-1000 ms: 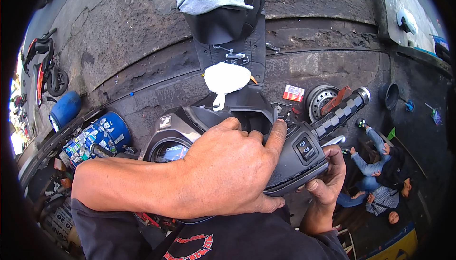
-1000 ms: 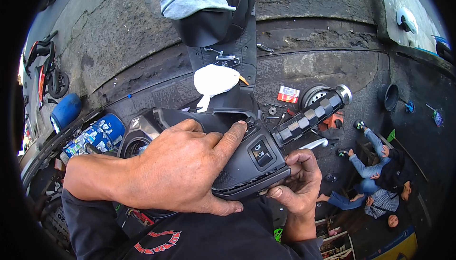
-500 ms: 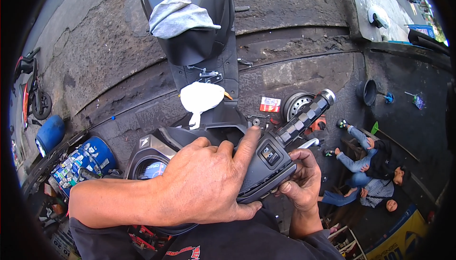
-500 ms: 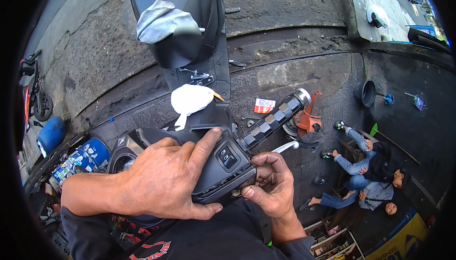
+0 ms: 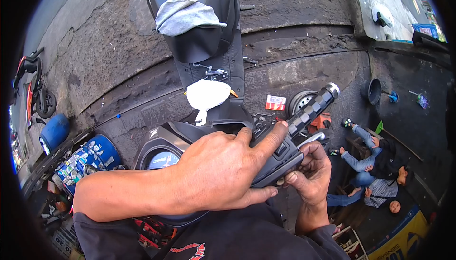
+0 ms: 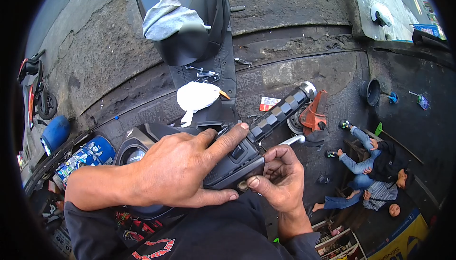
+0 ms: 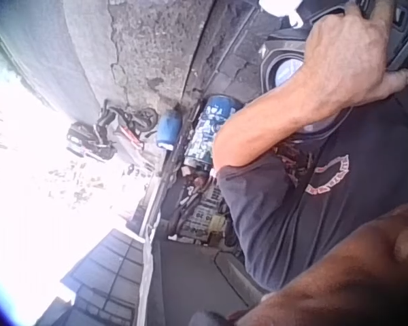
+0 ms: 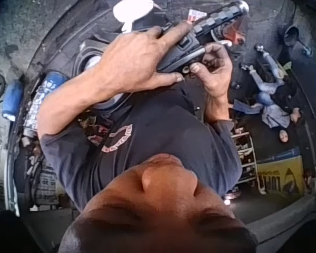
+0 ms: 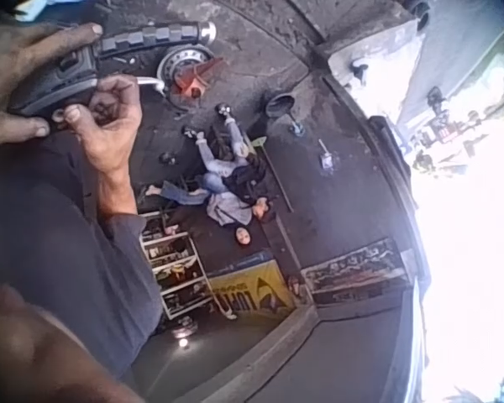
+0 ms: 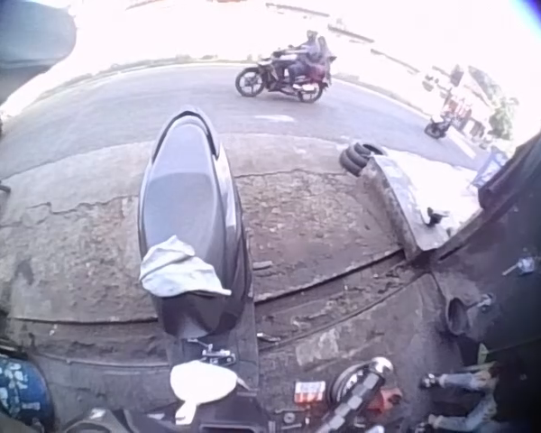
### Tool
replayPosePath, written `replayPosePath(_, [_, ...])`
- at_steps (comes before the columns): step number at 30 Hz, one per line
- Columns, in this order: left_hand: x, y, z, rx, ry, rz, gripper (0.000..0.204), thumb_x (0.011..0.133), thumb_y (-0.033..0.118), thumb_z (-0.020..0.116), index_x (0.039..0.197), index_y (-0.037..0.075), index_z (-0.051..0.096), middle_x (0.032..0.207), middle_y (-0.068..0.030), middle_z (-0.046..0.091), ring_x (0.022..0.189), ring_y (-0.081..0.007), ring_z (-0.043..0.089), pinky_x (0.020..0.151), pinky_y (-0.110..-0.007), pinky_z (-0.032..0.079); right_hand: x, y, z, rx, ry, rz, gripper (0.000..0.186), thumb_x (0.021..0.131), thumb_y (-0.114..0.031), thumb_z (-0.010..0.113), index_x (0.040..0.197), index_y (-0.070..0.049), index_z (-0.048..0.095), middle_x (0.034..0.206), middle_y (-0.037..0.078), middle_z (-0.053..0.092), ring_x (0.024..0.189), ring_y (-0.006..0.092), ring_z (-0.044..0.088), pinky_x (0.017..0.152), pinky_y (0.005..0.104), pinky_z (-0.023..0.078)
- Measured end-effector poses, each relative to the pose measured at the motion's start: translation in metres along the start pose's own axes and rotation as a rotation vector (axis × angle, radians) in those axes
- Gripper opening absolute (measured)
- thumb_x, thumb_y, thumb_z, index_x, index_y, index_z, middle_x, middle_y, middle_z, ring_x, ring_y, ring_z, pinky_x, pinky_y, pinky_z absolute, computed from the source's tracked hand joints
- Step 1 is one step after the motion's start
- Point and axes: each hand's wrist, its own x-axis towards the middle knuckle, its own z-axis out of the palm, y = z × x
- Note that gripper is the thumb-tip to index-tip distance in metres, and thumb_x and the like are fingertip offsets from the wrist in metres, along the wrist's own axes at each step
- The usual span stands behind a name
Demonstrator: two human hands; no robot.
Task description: Repairing the front handlebar cover and instrument cluster of a Honda motorcycle.
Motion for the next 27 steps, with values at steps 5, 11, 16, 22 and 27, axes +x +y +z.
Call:
replayPosePath(5, [-0.005, 0.001, 0.003, 0.006, -0.004, -0.024, 0.101, 0.077, 0.055, 0.075, 0.152, 0.005, 0.030, 0.095, -0.0262, 0.061, 0.076, -0.0430, 0.068, 0.066, -0.047, 0.056, -0.002, -0.007, -0.010, -0.170, -0.064, 0.048, 0.052, 0.078, -0.007, 0.083, 0.115, 0.002, 0.046, 0.080, 0.012, 0.068, 0.067, 0.0107, 0.065, 0.057, 0.0208, 0.051])
replayPosePath(11, [0.003, -0.001, 0.007, 0.033, 0.142, 0.082, 0.089, 0.076, 0.051, 0.077, 0.145, 0.007, 0.040, 0.122, -0.0317, 0.050, 0.106, -0.0485, 0.060, 0.084, -0.049, 0.054, -0.013, -0.007, -0.003, -0.264, -0.120, 0.173, 0.045, 0.088, -0.036, 0.077, 0.100, 0.006, 0.065, 0.084, 0.008, 0.070, 0.073, 0.0094, 0.064, 0.064, 0.0235, 0.051])
replayPosePath(16, [0.007, 0.004, 0.003, -0.135, -0.004, 0.060, 0.080, 0.079, 0.045, 0.077, 0.141, 0.005, 0.045, 0.131, -0.0346, 0.043, 0.116, -0.0510, 0.052, 0.092, -0.051, 0.051, -0.012, 0.009, -0.003, -0.244, -0.083, 0.010, 0.040, 0.087, -0.033, 0.078, 0.091, 0.005, 0.067, 0.077, 0.008, 0.070, 0.066, 0.0091, 0.063, 0.059, 0.0228, 0.049])
replayPosePath(22, [0.010, 0.004, -0.005, -0.093, -0.049, 0.087, 0.082, 0.079, 0.045, 0.078, 0.141, 0.001, 0.045, 0.132, -0.0360, 0.043, 0.113, -0.0485, 0.053, 0.093, -0.050, 0.050, -0.006, 0.019, -0.014, -0.331, -0.134, -0.106, 0.035, 0.080, -0.026, 0.083, 0.083, 0.006, 0.068, 0.064, 0.007, 0.065, 0.053, 0.0081, 0.057, 0.048, 0.0236, 0.041])
replayPosePath(27, [0.017, 0.016, -0.002, -0.064, -0.057, 0.074, 0.086, 0.071, 0.046, 0.085, 0.136, 0.000, 0.050, 0.133, -0.0362, 0.045, 0.108, -0.0466, 0.057, 0.093, -0.049, 0.050, -0.004, 0.003, -0.021, -0.441, -0.231, -0.189, 0.036, 0.078, -0.025, 0.085, 0.087, 0.006, 0.069, 0.064, 0.007, 0.060, 0.052, 0.0103, 0.058, 0.045, 0.0253, 0.042])
